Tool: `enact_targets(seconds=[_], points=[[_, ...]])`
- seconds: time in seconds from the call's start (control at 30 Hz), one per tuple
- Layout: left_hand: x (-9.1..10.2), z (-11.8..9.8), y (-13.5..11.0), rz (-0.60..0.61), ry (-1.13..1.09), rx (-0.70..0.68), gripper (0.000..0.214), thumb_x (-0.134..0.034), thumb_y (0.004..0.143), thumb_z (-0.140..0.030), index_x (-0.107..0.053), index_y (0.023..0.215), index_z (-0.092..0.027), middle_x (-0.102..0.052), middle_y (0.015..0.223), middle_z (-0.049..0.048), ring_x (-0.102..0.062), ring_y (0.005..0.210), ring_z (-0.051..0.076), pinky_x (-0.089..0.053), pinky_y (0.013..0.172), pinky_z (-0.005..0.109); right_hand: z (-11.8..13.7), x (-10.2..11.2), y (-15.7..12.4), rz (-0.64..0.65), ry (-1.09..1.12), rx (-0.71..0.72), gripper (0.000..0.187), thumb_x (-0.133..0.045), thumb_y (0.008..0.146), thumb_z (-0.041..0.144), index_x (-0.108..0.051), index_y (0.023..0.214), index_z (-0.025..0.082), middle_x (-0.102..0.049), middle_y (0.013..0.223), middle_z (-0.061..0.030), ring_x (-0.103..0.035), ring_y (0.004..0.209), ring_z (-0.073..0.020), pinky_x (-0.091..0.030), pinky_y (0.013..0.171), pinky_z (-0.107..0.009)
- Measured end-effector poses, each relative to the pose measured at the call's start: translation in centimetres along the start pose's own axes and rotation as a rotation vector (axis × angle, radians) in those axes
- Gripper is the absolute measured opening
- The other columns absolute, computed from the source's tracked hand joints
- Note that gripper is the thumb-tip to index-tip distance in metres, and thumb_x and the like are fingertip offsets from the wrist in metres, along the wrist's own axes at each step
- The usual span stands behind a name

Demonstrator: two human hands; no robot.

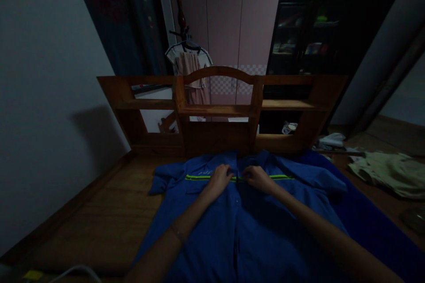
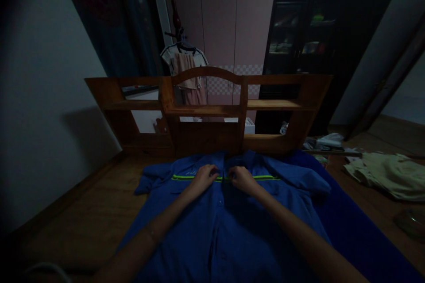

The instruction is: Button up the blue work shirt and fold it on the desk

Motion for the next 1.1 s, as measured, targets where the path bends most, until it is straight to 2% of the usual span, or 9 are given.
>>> enact_targets(seconds=[0.07, 0.17, 0.43, 0.53, 0.63, 0.73, 0.9, 1.1], points=[[-1.7, 0.8, 1.0, -0.004, -0.020, 0.022, 0.014, -0.065, 0.074, -0.022, -0.064, 0.087, -0.016, -0.063, 0.084, 0.0047, -0.059, 0.082, 0.019, -0.043, 0.077, 0.030, -0.7, -1.1, 0.0, 0.009, 0.049, -0.017, 0.026, -0.052, 0.071, 0.007, -0.070, 0.087, 0.019, -0.069, 0.086, -0.0011, -0.063, 0.078, -0.0136, -0.042, 0.067, -0.018], [-3.1, 2.2, 1.0, -0.022, -0.057, 0.050, 0.015, -0.069, 0.071, -0.021, -0.064, 0.083, -0.015, -0.061, 0.081, 0.0035, -0.057, 0.077, 0.017, -0.043, 0.074, 0.029, -1.6, -2.2, 0.0, -0.023, 0.102, -0.048, 0.027, -0.051, 0.073, 0.008, -0.071, 0.088, 0.019, -0.069, 0.088, -0.0027, -0.063, 0.081, -0.0152, -0.044, 0.071, -0.020], [-4.4, 3.9, 1.1, -0.056, -0.170, 0.126, 0.013, -0.066, 0.071, -0.023, -0.064, 0.082, -0.016, -0.060, 0.079, 0.0016, -0.056, 0.069, 0.013, -0.042, 0.064, 0.025, -2.0, -3.5, -0.9, -0.125, 0.164, -0.114, 0.028, -0.048, 0.083, 0.014, -0.071, 0.097, 0.022, -0.063, 0.090, -0.0071, -0.060, 0.081, -0.0181, -0.045, 0.072, -0.027], [-4.6, 4.0, 1.3, -0.073, -0.246, 0.132, 0.011, -0.063, 0.073, -0.021, -0.065, 0.082, -0.017, -0.061, 0.080, 0.0020, -0.057, 0.071, 0.014, -0.043, 0.066, 0.025, -2.3, -3.6, -0.9, -0.166, 0.251, -0.116, 0.026, -0.051, 0.085, 0.018, -0.071, 0.099, 0.025, -0.061, 0.090, -0.0059, -0.059, 0.080, -0.0174, -0.045, 0.073, -0.027], [-4.6, 4.2, 1.3, -0.073, -0.314, 0.149, 0.009, -0.060, 0.074, -0.020, -0.064, 0.082, -0.018, -0.064, 0.081, 0.0024, -0.059, 0.075, 0.015, -0.044, 0.069, 0.026, -2.8, -3.0, -0.6, -0.231, 0.466, -0.114, 0.021, -0.054, 0.086, 0.025, -0.072, 0.099, 0.024, -0.062, 0.090, -0.0051, -0.059, 0.082, -0.0174, -0.047, 0.072, -0.027], [-4.4, 4.0, 1.1, -0.078, -0.381, 0.187, 0.012, -0.053, 0.078, -0.017, -0.061, 0.087, -0.018, -0.065, 0.084, 0.0033, -0.061, 0.079, 0.016, -0.045, 0.071, 0.026, -2.4, -2.1, -0.3, -0.257, 0.612, -0.052, 0.021, -0.055, 0.088, 0.030, -0.071, 0.099, 0.024, -0.063, 0.089, -0.0043, -0.060, 0.083, -0.0170, -0.047, 0.071, -0.026], [-4.1, 2.3, 0.5, -0.125, -0.439, 0.163, 0.018, -0.041, 0.085, -0.014, -0.055, 0.095, -0.021, -0.064, 0.089, 0.0031, -0.061, 0.082, 0.015, -0.046, 0.073, 0.026, -0.8, -1.5, -0.6, -0.228, 0.585, 0.058, 0.019, -0.056, 0.087, 0.025, -0.070, 0.101, 0.025, -0.064, 0.093, -0.0032, -0.061, 0.083, -0.0163, -0.048, 0.071, -0.026], [-4.2, 1.7, 0.3, -0.117, -0.585, 0.175, 0.014, -0.044, 0.085, -0.017, -0.054, 0.093, -0.021, -0.063, 0.092, 0.0028, -0.062, 0.086, 0.015, -0.048, 0.076, 0.025, -0.6, -1.5, -1.0, -0.297, 0.560, 0.080, 0.016, -0.055, 0.087, 0.020, -0.067, 0.097, 0.025, -0.065, 0.092, -0.0021, -0.062, 0.084, -0.0174, -0.049, 0.074, -0.027]])
Point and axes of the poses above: each hand's wrist, its own y-axis towards the middle knuckle, its own x-axis out of the back of the hand, z = x × y, the point moved 5 cm from there along y, towards the middle knuckle
